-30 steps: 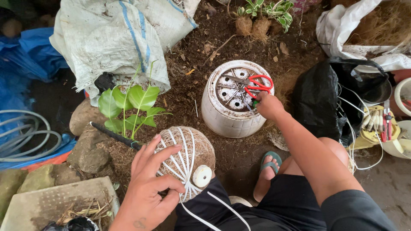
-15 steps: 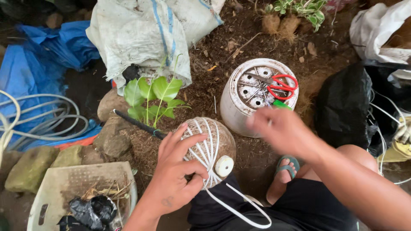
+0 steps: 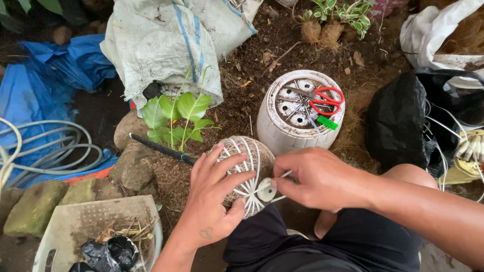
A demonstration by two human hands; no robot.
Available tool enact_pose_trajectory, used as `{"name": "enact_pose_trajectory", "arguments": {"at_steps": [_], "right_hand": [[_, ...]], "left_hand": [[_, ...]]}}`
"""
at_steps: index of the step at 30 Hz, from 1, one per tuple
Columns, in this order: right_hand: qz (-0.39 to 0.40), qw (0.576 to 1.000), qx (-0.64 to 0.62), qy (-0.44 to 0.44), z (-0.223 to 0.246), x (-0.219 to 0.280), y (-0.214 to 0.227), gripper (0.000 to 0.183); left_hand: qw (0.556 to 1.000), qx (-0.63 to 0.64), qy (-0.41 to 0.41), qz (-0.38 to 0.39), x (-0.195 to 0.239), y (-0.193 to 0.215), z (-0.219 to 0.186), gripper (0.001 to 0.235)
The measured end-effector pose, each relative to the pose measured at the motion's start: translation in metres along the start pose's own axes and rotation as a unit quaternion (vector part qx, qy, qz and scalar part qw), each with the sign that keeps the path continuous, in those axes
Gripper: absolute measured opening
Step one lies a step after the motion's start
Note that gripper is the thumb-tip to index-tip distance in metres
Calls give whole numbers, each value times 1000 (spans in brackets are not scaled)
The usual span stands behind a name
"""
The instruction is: The person wraps a white plastic tie around a coconut husk root ball attached to a small plant. They secure the tie by melting the end with a lighter and pressing it flat, repeating the process to ensure the root ball is held firmly.
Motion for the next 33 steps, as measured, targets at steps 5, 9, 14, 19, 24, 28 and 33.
{"name": "enact_pose_trajectory", "arguments": {"at_steps": [5, 9, 14, 19, 24, 28, 33], "right_hand": [[18, 999, -37, -1, -19, -9, -4, 18], [1, 996, -76, 40, -25, -14, -3, 18], [2, 994, -68, 79, -26, -17, 2, 20], [-5, 991, -73, 111, -26, -14, 6, 21], [-11, 991, -74, 110, -29, -14, 8, 20], [-14, 992, -71, 108, -34, -17, 7, 22], [-15, 992, -63, 111, -42, -23, 7, 23]], "left_hand": [[999, -31, -23, -14, 3, 2, 3, 59], [994, -69, -63, -53, 2, 1, 7, 56], [989, -106, -85, -64, 0, -3, 9, 56], [988, -111, -89, -68, -1, -4, 8, 53], [987, -111, -96, -63, -1, -5, 6, 54], [986, -116, -102, -62, -1, -7, 6, 55], [986, -119, -101, -66, 0, -8, 6, 56]]}}
Point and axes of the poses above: each hand's wrist, its own x-axis away from the middle knuckle, its own y-axis out of the back of the hand, z = x × y, the point moved 3 cm from there along -x, towards the middle knuckle
